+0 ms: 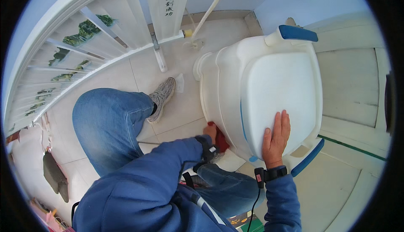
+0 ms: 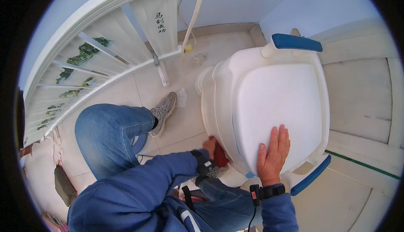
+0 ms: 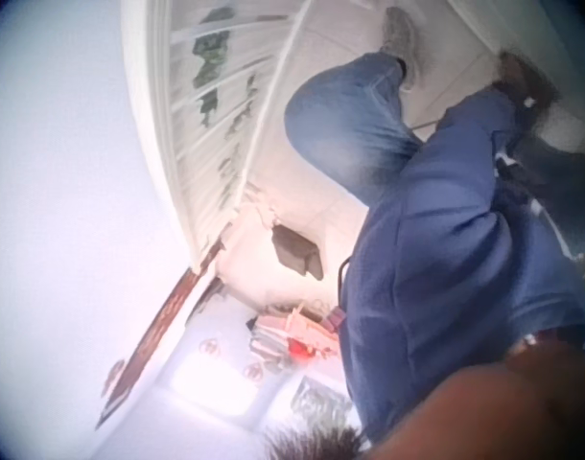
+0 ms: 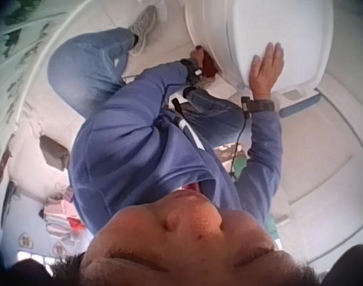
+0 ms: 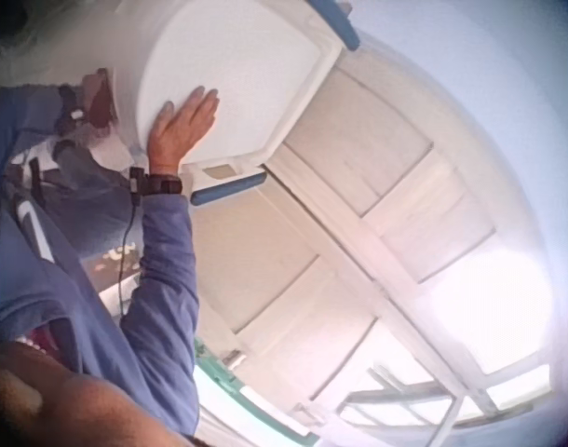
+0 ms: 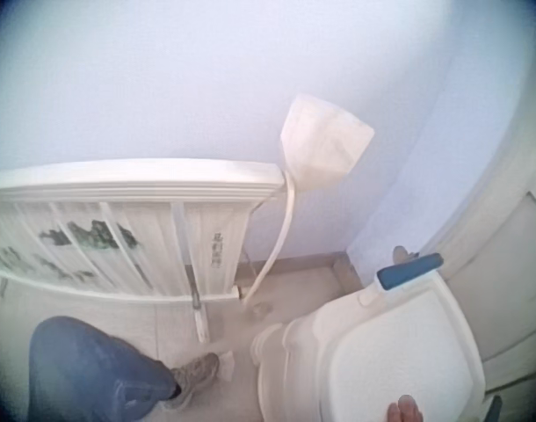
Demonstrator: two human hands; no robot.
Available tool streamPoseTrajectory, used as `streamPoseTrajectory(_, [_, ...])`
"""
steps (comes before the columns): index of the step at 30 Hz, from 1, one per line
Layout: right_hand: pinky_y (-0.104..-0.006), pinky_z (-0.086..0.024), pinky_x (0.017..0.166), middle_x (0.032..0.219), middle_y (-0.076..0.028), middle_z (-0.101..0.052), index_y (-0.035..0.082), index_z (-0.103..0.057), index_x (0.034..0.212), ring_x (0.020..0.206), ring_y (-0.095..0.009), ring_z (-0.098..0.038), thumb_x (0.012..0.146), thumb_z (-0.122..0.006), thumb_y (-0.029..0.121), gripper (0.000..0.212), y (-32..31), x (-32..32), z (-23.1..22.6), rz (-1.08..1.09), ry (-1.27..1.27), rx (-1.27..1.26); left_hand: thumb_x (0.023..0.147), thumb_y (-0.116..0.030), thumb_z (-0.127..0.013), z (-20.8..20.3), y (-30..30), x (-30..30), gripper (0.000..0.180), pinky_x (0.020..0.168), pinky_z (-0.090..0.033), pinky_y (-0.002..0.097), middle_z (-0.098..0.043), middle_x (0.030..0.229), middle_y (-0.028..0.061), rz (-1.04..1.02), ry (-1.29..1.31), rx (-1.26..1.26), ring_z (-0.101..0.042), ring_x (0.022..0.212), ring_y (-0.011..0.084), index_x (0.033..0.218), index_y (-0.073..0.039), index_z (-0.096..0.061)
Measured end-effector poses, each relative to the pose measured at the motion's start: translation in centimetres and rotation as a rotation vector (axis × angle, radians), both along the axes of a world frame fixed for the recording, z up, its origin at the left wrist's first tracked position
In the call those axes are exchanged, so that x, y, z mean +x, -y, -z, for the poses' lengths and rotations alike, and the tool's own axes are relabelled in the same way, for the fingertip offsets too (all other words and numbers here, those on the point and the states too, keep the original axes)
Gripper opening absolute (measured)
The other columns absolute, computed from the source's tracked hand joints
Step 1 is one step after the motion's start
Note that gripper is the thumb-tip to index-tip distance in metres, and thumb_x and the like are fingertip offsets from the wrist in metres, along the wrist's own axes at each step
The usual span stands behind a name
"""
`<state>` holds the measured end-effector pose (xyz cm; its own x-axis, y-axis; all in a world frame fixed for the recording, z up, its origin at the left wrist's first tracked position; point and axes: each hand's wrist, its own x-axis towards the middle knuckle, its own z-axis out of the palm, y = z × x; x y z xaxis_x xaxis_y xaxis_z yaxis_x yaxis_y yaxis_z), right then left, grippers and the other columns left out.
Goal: The person wipes a white and blue child's potty with a red cloth. They open the lid, remove the inner insert, wipe the rim and seat, then wipe the lid and exterior before closing it.
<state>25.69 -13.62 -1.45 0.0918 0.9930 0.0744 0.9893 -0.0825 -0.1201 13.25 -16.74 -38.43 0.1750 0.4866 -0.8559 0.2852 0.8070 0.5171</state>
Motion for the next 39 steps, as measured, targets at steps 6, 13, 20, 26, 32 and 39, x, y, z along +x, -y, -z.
streamPoseTrajectory(6, [-0.0545,-0.017,0.121,0.159,-0.023,-0.034,0.001,-0.044,0.149,0.148,-0.041,-0.029,0.094,-0.054,0.021,0.060,-0.2,0.0,0.1,0.015,-0.032,-0.002,0.096,-0.034,-0.062,0.3,-14.0,-5.1,0.039,0.078,-0.051,0.0458,-0.072,0.098,0.0220,-0.159,-0.131,0.359,-0.068,0.090,0.0354,0.106,0.003,-0.070])
streamPoseTrajectory(13, [-0.0560,-0.016,0.120,0.160,-0.022,-0.033,0.001,-0.043,0.150,0.148,-0.041,-0.029,0.095,-0.053,0.024,0.060,-0.4,0.3,0.2,-0.005,-0.038,0.009,0.093,-0.037,-0.063,-0.9,-26.4,-6.8,0.042,0.089,-0.050,0.0477,-0.069,0.112,0.0263,0.030,-0.153,0.629,-0.064,0.108,0.0405,0.112,0.000,-0.070])
streamPoseTrajectory(20, [-0.0543,-0.018,0.120,0.159,-0.023,-0.034,0.001,-0.043,0.149,0.148,-0.041,-0.030,0.095,-0.053,0.024,0.060,-0.5,0.1,0.0,-0.007,-0.019,0.007,0.095,-0.038,-0.059,-1.0,-16.9,-6.0,0.050,0.104,-0.044,0.0466,-0.063,0.127,0.0279,-0.042,-0.306,0.597,-0.058,0.119,0.0434,0.124,0.002,-0.063])
streamPoseTrajectory(26, [-0.0532,-0.020,0.120,0.158,-0.023,-0.035,0.000,-0.044,0.149,0.147,-0.041,-0.031,0.094,-0.053,0.021,0.059,-0.6,0.0,0.0,-0.014,-0.012,0.019,0.094,-0.034,-0.062,-2.7,-8.1,-4.2,0.044,0.100,-0.046,0.0478,-0.067,0.117,0.0265,-0.129,-0.254,0.385,-0.060,0.114,0.0440,0.120,0.002,-0.066])
streamPoseTrajectory(32, [-0.0518,-0.021,0.120,0.157,-0.023,-0.036,-0.002,-0.045,0.147,0.146,-0.041,-0.031,0.094,-0.054,0.020,0.058,-0.5,0.1,0.1,-0.009,-0.012,0.013,0.094,-0.034,-0.062,-2.5,-5.8,-3.7,0.042,0.097,-0.048,0.0482,-0.068,0.115,0.0267,-0.234,-0.238,0.324,-0.061,0.111,0.0448,0.117,0.001,-0.067])
streamPoseTrajectory(39, [-0.0525,-0.020,0.120,0.158,-0.023,-0.035,-0.003,-0.045,0.147,0.146,-0.042,-0.031,0.095,-0.054,0.023,0.059,-0.6,0.3,0.4,-0.009,-0.038,0.017,0.094,-0.028,-0.062,-3.0,-22.6,-6.8,0.033,0.088,-0.051,0.0467,-0.070,0.108,0.0255,-0.094,-0.252,0.624,-0.065,0.103,0.0446,0.114,-0.002,-0.069])
